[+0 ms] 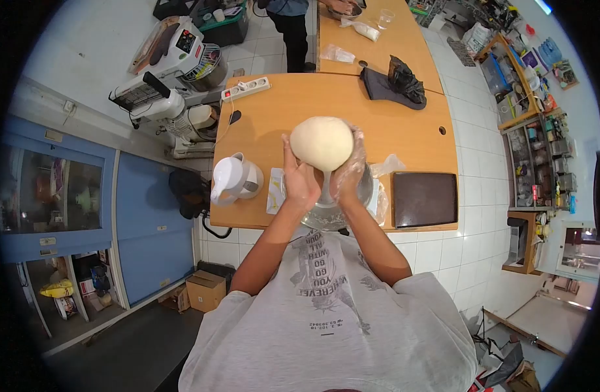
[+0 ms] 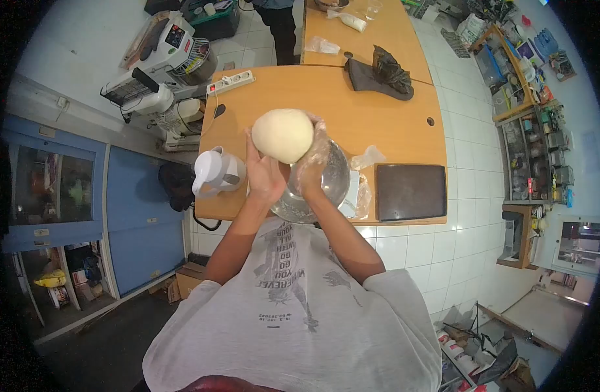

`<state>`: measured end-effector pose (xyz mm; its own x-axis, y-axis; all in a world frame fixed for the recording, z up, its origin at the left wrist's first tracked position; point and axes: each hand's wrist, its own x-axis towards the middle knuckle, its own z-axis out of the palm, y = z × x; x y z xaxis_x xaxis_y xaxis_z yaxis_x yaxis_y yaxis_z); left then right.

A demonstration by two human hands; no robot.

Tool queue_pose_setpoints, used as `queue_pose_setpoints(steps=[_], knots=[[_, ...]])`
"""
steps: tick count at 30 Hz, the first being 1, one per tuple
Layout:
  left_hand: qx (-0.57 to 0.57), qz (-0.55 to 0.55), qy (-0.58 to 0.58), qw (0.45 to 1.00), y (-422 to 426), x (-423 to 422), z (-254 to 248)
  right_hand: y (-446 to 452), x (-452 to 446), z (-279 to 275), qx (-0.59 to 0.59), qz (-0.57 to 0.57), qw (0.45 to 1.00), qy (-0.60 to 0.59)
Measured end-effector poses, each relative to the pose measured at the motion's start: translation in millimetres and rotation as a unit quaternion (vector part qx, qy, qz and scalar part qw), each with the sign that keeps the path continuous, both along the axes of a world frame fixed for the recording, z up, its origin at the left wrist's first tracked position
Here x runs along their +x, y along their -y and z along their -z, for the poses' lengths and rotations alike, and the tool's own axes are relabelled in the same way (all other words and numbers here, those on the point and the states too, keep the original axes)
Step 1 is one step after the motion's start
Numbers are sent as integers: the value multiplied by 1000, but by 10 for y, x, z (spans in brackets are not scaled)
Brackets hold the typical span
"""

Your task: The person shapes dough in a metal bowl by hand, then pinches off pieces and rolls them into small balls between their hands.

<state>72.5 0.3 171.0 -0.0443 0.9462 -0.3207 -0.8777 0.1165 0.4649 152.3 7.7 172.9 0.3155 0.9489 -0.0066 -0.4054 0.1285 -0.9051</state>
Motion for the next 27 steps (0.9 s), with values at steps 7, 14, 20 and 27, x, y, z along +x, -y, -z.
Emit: queue_pose_setpoints(steps=[7,14,20,27], knots=[[61,96,-82,990,-71,-239,110,28,62,61,67,67,994,60],[44,167,132,976,-47,-339,427,118,10,294,40,33,990,128],[42,166,151,974,-203,-349,484,116,5,486,77,61,939,330],[130,158,74,976,-147,-113,-82,-18,73,248,61,-7,977,202]])
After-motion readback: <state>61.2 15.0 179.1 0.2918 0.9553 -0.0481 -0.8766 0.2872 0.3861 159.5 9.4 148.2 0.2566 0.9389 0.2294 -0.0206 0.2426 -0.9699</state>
